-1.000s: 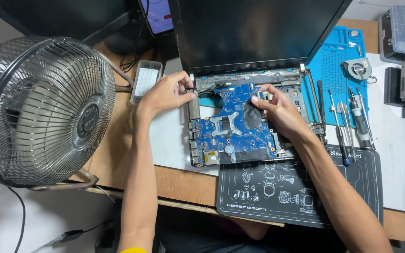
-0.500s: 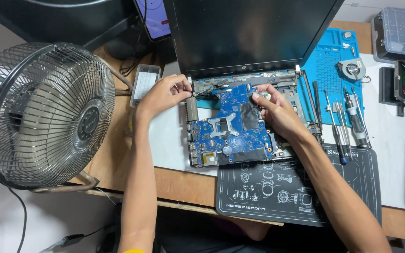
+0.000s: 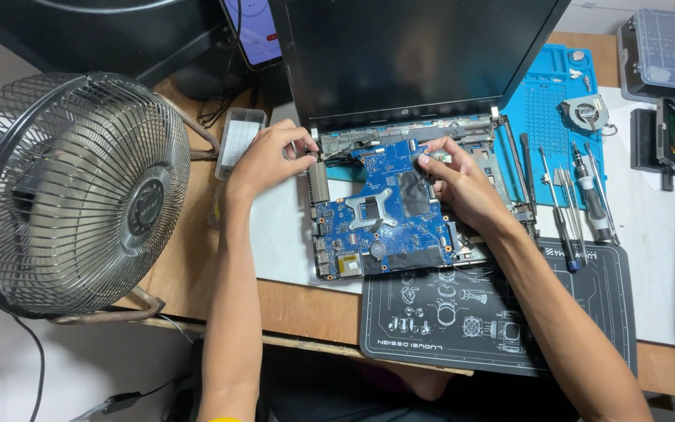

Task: Detaching a motherboard from a laptop chassis by disconnecting internal cables and lifting the board out.

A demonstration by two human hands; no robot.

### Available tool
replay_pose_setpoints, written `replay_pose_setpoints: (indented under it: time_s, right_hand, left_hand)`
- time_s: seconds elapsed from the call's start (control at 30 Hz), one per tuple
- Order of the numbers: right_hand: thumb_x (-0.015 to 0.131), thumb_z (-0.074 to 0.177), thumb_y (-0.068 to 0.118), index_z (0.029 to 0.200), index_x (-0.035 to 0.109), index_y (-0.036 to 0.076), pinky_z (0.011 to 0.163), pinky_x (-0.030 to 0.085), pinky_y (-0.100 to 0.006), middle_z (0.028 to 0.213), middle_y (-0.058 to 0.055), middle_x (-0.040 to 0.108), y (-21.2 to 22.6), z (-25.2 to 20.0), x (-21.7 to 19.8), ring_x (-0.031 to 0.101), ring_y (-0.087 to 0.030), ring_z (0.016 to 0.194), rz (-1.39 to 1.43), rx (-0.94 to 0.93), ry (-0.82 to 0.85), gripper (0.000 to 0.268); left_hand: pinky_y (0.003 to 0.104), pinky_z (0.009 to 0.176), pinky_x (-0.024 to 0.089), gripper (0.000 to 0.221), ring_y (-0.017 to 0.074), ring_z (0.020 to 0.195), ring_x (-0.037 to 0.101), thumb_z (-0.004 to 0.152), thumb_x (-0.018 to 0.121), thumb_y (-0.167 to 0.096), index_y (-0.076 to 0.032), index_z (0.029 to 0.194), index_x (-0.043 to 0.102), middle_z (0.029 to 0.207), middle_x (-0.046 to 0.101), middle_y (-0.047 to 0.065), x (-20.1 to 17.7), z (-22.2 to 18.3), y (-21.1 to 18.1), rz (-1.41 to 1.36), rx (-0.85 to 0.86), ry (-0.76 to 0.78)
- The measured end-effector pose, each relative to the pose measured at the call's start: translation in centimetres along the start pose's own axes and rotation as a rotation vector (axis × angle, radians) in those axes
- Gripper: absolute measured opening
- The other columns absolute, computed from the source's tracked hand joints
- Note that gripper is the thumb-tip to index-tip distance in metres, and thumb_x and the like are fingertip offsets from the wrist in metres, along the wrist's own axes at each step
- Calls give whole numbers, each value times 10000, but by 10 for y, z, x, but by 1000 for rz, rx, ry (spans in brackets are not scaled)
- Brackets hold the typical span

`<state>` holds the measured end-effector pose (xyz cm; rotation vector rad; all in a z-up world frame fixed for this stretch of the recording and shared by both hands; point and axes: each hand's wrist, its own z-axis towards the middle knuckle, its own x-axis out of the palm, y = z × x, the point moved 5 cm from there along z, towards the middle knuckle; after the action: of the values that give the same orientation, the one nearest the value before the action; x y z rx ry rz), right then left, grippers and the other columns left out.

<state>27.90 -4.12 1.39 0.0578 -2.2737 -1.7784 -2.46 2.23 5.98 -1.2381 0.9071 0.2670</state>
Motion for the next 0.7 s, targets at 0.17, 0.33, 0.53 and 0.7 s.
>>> replay_pose_setpoints:
  time_s: [0.17,0.33,0.53,0.7]
  right_hand:
    - [552,1051,180,1286,461,60,650,639,-367,926,-114,617,5,-3,3,746,-223,686,22,3,7,278]
    - [555,1043,158,1287,468,42,652,639,-373,929,-113,612,-1,3,-1,745,-223,695,35,-11,6,283]
    - [554,1047,157,1285,466,44,653,636,-368,935,-109,629,-5,4,-3,741,-214,701,46,-25,8,278]
    - [559,1049,167,1279,476,47,655,637,-357,945,-104,650,-6,3,-4,742,-202,705,49,-24,-5,273]
  left_hand:
    - [393,790,533,123,238,822,650,844,783,-139,-106,954,740,919,611,100,5,3,3,44,99,-66]
    - [390,817,533,136,235,866,658,866,773,-188,-98,957,729,943,603,86,11,6,10,37,107,-79]
    - [407,816,533,153,259,885,669,857,763,-197,-85,939,700,932,594,93,13,7,10,30,105,-80]
    - [418,814,535,171,269,893,668,825,779,-191,-82,925,693,937,590,98,12,5,10,24,100,-69]
